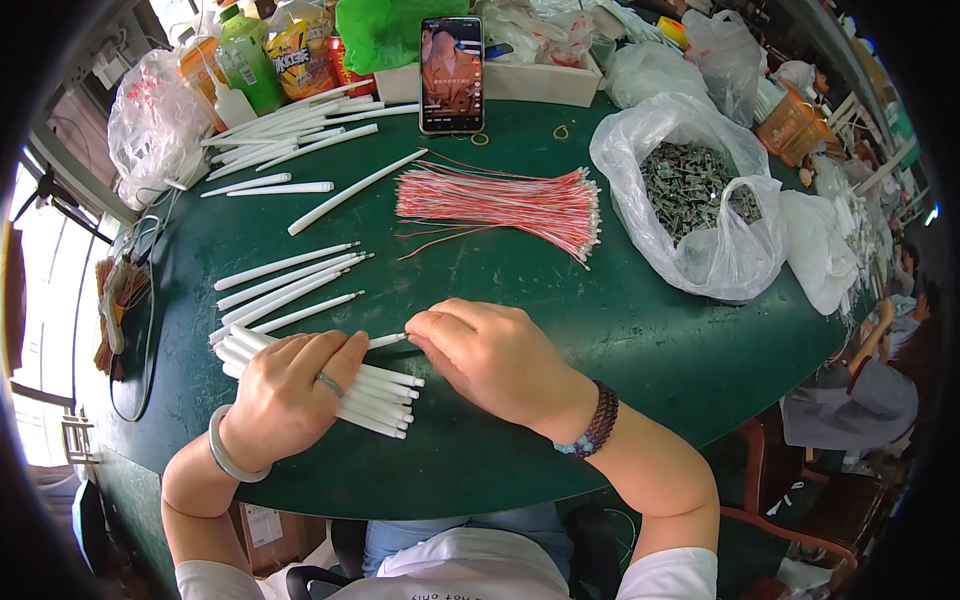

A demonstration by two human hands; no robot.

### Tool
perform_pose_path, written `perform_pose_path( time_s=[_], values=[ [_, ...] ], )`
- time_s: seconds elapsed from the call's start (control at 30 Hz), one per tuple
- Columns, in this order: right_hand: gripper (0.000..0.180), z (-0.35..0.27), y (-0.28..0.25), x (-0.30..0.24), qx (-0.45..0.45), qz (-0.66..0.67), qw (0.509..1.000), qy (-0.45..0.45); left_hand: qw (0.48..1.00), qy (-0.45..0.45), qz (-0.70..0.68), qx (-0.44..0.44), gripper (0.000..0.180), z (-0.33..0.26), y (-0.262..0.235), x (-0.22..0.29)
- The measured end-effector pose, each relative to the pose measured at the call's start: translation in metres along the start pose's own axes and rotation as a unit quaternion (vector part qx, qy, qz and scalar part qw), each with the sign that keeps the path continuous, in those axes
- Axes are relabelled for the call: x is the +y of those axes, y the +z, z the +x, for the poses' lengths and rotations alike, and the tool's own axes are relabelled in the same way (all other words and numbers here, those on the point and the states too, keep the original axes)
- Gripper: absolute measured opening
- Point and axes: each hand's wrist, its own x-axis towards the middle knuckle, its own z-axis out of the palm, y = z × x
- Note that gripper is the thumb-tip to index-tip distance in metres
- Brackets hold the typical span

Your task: The person assembles small white plastic components by hand, inserting thin red wires into them at a factory workstation.

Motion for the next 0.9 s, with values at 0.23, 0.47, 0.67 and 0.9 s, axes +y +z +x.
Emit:
perform_pose_path(
  time_s=[0.23, 0.47, 0.67, 0.9],
  values=[
    [0.020, 0.007, -0.038, 0.074, 0.031, -0.337, 0.940, 0.034, 0.989, -0.085, 0.039, -0.117, 0.026, -0.004, 0.011, -0.006],
    [0.006, 0.005, -0.036, 0.101, 0.054, -0.355, 0.933, 0.006, 0.961, -0.139, 0.166, -0.172, 0.020, -0.011, 0.017, -0.020],
    [0.002, -0.002, -0.046, 0.099, 0.019, -0.382, 0.923, 0.054, 0.975, -0.086, 0.138, -0.148, 0.029, -0.006, 0.005, 0.000],
    [0.009, -0.005, -0.053, 0.095, 0.035, -0.352, 0.934, 0.048, 0.978, -0.035, 0.110, -0.174, 0.027, -0.011, 0.013, 0.011]
  ],
)
